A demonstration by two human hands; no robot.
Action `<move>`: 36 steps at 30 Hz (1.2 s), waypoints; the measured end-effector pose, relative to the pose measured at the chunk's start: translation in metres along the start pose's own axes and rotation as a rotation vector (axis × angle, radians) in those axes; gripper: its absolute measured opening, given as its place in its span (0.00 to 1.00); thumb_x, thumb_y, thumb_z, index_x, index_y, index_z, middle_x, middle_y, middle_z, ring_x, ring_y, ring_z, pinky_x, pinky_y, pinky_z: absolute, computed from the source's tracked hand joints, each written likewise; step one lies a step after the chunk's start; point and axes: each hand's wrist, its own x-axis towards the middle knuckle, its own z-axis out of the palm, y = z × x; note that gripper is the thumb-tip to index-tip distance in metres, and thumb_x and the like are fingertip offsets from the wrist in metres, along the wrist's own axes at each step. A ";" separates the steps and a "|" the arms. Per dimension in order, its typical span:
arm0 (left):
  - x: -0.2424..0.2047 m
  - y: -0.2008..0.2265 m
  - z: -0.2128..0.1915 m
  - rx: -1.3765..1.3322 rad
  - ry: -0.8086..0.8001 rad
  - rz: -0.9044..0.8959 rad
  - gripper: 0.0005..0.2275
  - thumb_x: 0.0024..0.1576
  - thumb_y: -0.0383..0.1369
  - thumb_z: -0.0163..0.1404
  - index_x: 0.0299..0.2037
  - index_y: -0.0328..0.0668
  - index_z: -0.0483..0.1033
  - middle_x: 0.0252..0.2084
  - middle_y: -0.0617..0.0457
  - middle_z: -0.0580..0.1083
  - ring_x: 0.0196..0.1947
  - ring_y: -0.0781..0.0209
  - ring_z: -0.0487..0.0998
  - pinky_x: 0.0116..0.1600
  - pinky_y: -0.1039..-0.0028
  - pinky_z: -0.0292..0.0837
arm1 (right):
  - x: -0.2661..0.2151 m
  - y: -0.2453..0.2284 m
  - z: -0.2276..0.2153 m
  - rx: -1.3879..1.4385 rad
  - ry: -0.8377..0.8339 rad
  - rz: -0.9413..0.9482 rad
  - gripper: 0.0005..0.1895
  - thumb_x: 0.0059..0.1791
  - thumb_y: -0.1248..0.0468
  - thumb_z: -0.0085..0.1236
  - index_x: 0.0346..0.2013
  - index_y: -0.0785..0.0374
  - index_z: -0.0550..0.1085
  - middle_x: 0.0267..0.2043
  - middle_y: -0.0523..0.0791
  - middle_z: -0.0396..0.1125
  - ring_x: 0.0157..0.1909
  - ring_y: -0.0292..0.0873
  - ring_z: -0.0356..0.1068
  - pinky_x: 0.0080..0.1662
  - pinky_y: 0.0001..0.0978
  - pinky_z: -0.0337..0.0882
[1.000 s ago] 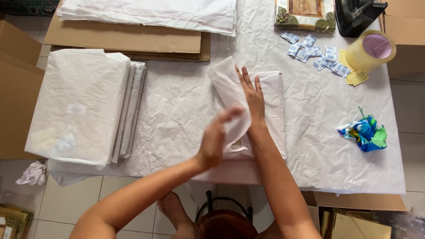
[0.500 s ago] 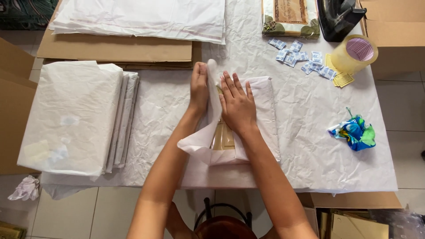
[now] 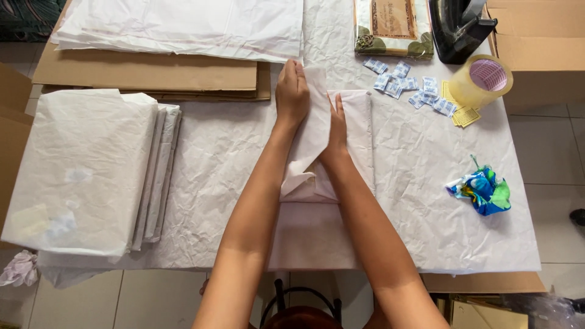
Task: Wrapping a picture frame in tissue paper and sealing it inside a cardboard box using tape.
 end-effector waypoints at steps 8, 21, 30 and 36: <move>0.015 0.004 0.015 0.236 -0.095 0.043 0.12 0.66 0.36 0.30 0.36 0.43 0.65 0.38 0.50 0.72 0.42 0.47 0.72 0.48 0.56 0.65 | 0.018 0.012 0.006 0.174 0.080 0.166 0.22 0.55 0.60 0.45 0.61 0.61 0.73 0.59 0.51 0.70 0.67 0.52 0.61 0.69 0.50 0.50; 0.025 -0.003 0.019 0.094 -0.224 0.033 0.14 0.68 0.46 0.35 0.43 0.56 0.75 0.46 0.54 0.78 0.52 0.47 0.78 0.58 0.54 0.70 | 0.024 0.015 -0.010 0.532 0.227 0.519 0.16 0.56 0.64 0.48 0.56 0.62 0.77 0.50 0.55 0.74 0.54 0.55 0.73 0.54 0.49 0.71; 0.006 -0.020 0.038 0.572 -0.146 0.350 0.15 0.69 0.42 0.36 0.50 0.51 0.78 0.47 0.53 0.80 0.55 0.57 0.78 0.64 0.60 0.64 | 0.044 0.016 -0.037 1.391 0.456 0.735 0.16 0.56 0.67 0.47 0.57 0.70 0.72 0.51 0.59 0.74 0.53 0.47 0.75 0.58 0.37 0.75; 0.001 -0.019 0.037 0.656 -0.164 0.430 0.16 0.67 0.43 0.39 0.54 0.48 0.77 0.53 0.51 0.78 0.59 0.56 0.75 0.64 0.61 0.62 | 0.051 0.024 -0.061 1.345 0.277 0.861 0.20 0.49 0.75 0.48 0.55 0.68 0.71 0.51 0.55 0.75 0.53 0.45 0.77 0.55 0.30 0.76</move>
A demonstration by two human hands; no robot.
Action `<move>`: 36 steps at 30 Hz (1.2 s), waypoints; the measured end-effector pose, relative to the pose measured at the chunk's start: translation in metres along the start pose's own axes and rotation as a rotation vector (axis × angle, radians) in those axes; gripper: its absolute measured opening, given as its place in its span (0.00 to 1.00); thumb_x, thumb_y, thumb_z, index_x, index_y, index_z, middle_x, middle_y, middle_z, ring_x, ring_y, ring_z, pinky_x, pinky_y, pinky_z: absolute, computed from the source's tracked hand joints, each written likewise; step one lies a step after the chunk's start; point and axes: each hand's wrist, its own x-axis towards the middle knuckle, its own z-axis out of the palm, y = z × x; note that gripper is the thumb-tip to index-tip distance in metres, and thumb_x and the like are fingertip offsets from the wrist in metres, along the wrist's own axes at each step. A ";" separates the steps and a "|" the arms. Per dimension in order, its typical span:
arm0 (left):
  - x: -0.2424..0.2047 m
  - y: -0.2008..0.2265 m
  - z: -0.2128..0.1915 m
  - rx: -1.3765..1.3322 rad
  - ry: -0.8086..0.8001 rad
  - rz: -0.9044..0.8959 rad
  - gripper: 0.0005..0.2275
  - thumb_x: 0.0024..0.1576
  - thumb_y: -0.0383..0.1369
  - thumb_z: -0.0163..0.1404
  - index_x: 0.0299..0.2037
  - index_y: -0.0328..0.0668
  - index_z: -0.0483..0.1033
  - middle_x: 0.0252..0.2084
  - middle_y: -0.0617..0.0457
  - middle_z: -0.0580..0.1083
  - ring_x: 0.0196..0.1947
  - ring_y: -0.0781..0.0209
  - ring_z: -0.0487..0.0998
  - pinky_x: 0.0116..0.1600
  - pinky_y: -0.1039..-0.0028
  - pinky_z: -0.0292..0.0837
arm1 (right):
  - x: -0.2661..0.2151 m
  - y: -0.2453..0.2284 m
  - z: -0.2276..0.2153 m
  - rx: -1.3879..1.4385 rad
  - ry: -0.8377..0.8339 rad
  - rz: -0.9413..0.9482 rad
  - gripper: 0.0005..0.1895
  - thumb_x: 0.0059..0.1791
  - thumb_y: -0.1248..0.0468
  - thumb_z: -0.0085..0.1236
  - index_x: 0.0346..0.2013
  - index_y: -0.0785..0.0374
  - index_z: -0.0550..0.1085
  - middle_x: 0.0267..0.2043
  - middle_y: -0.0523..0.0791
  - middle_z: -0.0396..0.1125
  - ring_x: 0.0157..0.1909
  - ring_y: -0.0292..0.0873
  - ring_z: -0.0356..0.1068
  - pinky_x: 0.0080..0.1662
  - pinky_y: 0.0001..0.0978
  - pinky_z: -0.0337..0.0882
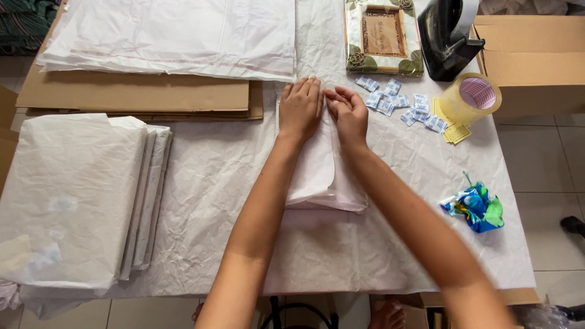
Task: Wrapping a picture frame in tissue paper and sealing it inside a cardboard box using tape.
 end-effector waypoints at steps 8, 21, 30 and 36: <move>0.001 0.006 -0.002 0.008 -0.062 0.012 0.20 0.68 0.48 0.38 0.54 0.45 0.78 0.56 0.50 0.78 0.62 0.55 0.74 0.64 0.60 0.62 | -0.114 -0.110 -0.033 -0.985 -0.744 -0.904 0.17 0.48 0.52 0.59 0.47 0.56 0.76 0.51 0.45 0.71 0.57 0.51 0.70 0.56 0.43 0.68; 0.001 0.003 0.011 -0.019 -0.095 -0.028 0.22 0.68 0.51 0.35 0.57 0.46 0.76 0.58 0.50 0.77 0.65 0.55 0.72 0.67 0.55 0.59 | -0.156 -0.076 -0.047 -1.268 -0.869 -1.447 0.11 0.52 0.72 0.50 0.26 0.58 0.66 0.26 0.40 0.56 0.24 0.38 0.62 0.27 0.26 0.62; 0.010 0.018 -0.030 0.084 0.051 0.119 0.14 0.59 0.43 0.54 0.47 0.44 0.71 0.53 0.52 0.70 0.54 0.53 0.70 0.50 0.65 0.68 | -0.167 -0.080 -0.056 -1.237 -0.944 -1.142 0.09 0.52 0.75 0.45 0.28 0.62 0.64 0.29 0.46 0.58 0.23 0.45 0.55 0.26 0.35 0.58; 0.005 0.005 0.000 0.126 0.181 0.180 0.09 0.58 0.44 0.53 0.37 0.54 0.70 0.33 0.62 0.67 0.35 0.61 0.73 0.37 0.71 0.69 | -0.174 -0.083 -0.067 -1.285 -0.864 -1.392 0.08 0.54 0.70 0.49 0.31 0.60 0.72 0.30 0.44 0.62 0.30 0.42 0.65 0.30 0.28 0.64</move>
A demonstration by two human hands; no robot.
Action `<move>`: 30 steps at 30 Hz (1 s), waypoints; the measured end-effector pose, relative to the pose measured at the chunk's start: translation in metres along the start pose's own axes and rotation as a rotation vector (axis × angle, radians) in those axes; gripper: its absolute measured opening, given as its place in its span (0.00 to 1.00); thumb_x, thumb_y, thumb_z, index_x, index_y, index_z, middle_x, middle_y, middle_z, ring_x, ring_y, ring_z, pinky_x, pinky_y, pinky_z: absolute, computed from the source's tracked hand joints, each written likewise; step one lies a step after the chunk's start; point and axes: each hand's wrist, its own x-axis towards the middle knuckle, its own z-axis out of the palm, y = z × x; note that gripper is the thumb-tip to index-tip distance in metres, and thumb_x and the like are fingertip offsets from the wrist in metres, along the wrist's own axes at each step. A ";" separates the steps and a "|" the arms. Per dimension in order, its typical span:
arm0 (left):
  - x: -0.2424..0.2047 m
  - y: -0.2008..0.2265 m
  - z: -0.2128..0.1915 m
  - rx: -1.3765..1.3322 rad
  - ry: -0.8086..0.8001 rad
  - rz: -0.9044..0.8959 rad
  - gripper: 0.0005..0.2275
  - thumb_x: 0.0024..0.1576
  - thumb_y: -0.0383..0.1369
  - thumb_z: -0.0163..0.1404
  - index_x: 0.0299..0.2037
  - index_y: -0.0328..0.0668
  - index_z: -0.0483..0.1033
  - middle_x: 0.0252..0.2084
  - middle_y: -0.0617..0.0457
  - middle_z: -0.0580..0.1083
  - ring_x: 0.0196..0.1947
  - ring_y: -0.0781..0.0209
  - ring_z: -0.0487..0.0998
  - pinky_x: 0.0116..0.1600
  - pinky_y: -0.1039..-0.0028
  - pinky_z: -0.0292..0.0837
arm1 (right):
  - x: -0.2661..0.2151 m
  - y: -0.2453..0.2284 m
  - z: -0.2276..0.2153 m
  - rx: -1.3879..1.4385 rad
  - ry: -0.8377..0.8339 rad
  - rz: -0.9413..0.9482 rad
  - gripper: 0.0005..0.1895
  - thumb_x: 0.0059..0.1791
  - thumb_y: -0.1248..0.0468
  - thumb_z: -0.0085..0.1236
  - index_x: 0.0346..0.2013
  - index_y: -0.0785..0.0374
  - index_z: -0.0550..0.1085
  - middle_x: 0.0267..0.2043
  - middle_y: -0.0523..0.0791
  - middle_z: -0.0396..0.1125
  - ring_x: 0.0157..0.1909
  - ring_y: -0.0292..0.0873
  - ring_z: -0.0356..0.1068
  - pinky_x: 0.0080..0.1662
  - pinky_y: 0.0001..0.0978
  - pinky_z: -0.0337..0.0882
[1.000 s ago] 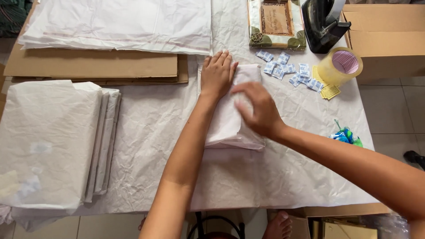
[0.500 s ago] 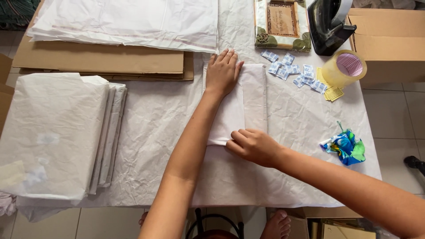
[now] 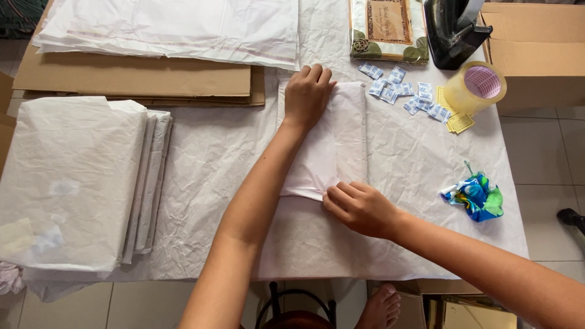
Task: Wrapping a picture frame in tissue paper and sealing it inside a cardboard box using tape.
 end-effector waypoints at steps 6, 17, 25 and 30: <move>-0.002 0.009 -0.039 -0.087 -0.238 0.019 0.15 0.61 0.48 0.49 0.38 0.44 0.74 0.35 0.52 0.70 0.35 0.54 0.77 0.37 0.68 0.74 | -0.014 -0.001 0.003 -0.017 0.064 0.010 0.06 0.54 0.71 0.50 0.34 0.63 0.74 0.31 0.44 0.63 0.33 0.42 0.67 0.33 0.27 0.68; 0.027 0.018 -0.161 -0.291 -1.128 0.066 0.73 0.25 0.74 0.62 0.77 0.31 0.42 0.77 0.24 0.37 0.78 0.30 0.30 0.76 0.42 0.26 | -0.009 0.001 -0.001 0.124 -0.024 0.110 0.02 0.53 0.69 0.56 0.35 0.61 0.74 0.30 0.41 0.60 0.31 0.39 0.67 0.31 0.26 0.68; 0.027 0.022 -0.153 -0.236 -1.198 0.051 0.78 0.19 0.76 0.61 0.78 0.38 0.35 0.78 0.28 0.30 0.78 0.35 0.23 0.76 0.41 0.24 | -0.031 0.003 0.012 0.118 -0.065 0.068 0.05 0.53 0.64 0.55 0.34 0.61 0.74 0.35 0.45 0.64 0.35 0.43 0.68 0.35 0.31 0.67; 0.032 0.025 -0.157 -0.186 -1.236 0.052 0.78 0.19 0.75 0.62 0.78 0.39 0.34 0.78 0.28 0.29 0.78 0.36 0.23 0.76 0.42 0.23 | -0.060 0.051 0.016 0.144 -0.008 0.229 0.10 0.47 0.56 0.61 0.33 0.58 0.74 0.38 0.47 0.67 0.35 0.49 0.70 0.37 0.41 0.70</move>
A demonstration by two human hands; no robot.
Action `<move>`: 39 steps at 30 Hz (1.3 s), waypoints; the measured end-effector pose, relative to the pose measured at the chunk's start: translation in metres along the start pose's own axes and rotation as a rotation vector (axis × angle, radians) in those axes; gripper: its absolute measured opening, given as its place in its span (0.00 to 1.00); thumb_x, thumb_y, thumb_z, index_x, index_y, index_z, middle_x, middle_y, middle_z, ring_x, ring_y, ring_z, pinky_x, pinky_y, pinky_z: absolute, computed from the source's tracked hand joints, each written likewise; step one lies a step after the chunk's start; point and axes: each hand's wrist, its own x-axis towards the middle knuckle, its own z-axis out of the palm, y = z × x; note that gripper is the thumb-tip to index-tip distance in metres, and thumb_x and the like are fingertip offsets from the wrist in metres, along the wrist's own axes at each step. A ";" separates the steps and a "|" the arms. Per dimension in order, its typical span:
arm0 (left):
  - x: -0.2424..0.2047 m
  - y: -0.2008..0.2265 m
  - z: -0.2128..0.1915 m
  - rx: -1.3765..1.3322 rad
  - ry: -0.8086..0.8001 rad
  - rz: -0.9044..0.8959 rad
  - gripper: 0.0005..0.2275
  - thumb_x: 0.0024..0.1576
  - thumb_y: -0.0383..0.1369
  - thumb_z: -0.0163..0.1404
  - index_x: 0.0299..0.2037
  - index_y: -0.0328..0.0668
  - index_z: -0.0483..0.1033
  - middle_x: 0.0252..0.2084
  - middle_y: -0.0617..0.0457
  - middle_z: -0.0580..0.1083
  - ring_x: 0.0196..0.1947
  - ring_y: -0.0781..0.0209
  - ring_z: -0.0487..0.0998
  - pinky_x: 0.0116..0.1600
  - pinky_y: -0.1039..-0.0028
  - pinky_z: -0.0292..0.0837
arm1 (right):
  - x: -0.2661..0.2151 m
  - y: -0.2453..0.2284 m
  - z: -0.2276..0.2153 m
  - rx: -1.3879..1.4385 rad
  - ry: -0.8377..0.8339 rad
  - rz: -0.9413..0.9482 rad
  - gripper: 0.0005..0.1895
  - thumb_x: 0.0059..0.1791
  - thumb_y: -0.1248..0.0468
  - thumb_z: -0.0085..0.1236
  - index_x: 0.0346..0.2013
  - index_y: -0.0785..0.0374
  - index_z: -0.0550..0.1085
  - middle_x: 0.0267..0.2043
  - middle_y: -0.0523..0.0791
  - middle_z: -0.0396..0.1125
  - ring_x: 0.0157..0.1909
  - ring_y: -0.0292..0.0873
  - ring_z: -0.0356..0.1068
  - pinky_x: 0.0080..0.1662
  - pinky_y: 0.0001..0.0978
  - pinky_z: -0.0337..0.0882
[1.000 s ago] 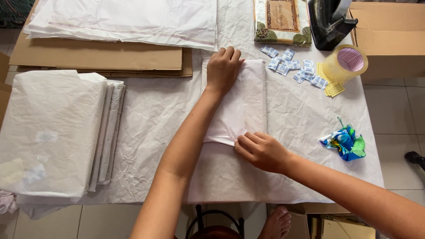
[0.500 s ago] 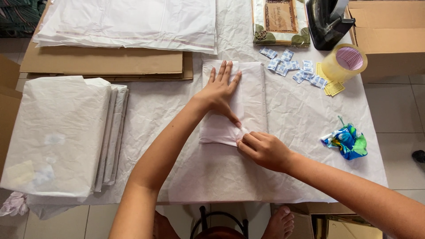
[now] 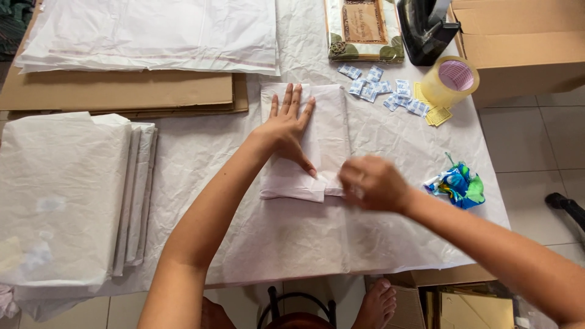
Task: Wrapping a picture frame in tissue paper and sealing it inside a cardboard box using tape.
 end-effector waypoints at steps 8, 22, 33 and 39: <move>0.004 0.005 -0.009 0.035 -0.202 -0.019 0.76 0.27 0.71 0.60 0.74 0.38 0.16 0.72 0.29 0.11 0.70 0.37 0.04 0.71 0.43 0.05 | 0.014 0.238 -0.060 -0.118 0.640 0.737 0.09 0.50 0.73 0.51 0.35 0.59 0.78 0.37 0.44 0.73 0.39 0.42 0.71 0.43 0.35 0.71; 0.009 0.008 -0.007 0.089 -0.265 -0.071 0.77 0.26 0.72 0.57 0.74 0.41 0.13 0.72 0.32 0.08 0.70 0.38 0.02 0.70 0.44 0.04 | 0.048 0.338 -0.060 0.481 0.569 1.492 0.14 0.51 0.64 0.55 0.50 0.55 0.66 0.33 0.38 0.79 0.43 0.28 0.77 0.58 0.25 0.72; 0.009 0.006 -0.004 0.097 -0.240 -0.065 0.77 0.25 0.73 0.56 0.74 0.40 0.13 0.73 0.32 0.10 0.71 0.38 0.03 0.71 0.43 0.05 | 0.047 0.313 -0.100 0.633 0.525 1.640 0.02 0.39 0.70 0.60 0.23 0.59 0.77 0.24 0.42 0.75 0.24 0.25 0.70 0.26 0.12 0.58; 0.008 0.007 -0.007 0.104 -0.259 -0.068 0.77 0.25 0.73 0.56 0.74 0.40 0.12 0.73 0.32 0.09 0.70 0.38 0.03 0.71 0.43 0.05 | 0.042 0.278 -0.112 0.656 0.388 1.706 0.05 0.44 0.71 0.56 0.30 0.61 0.79 0.29 0.43 0.76 0.26 0.28 0.70 0.27 0.16 0.61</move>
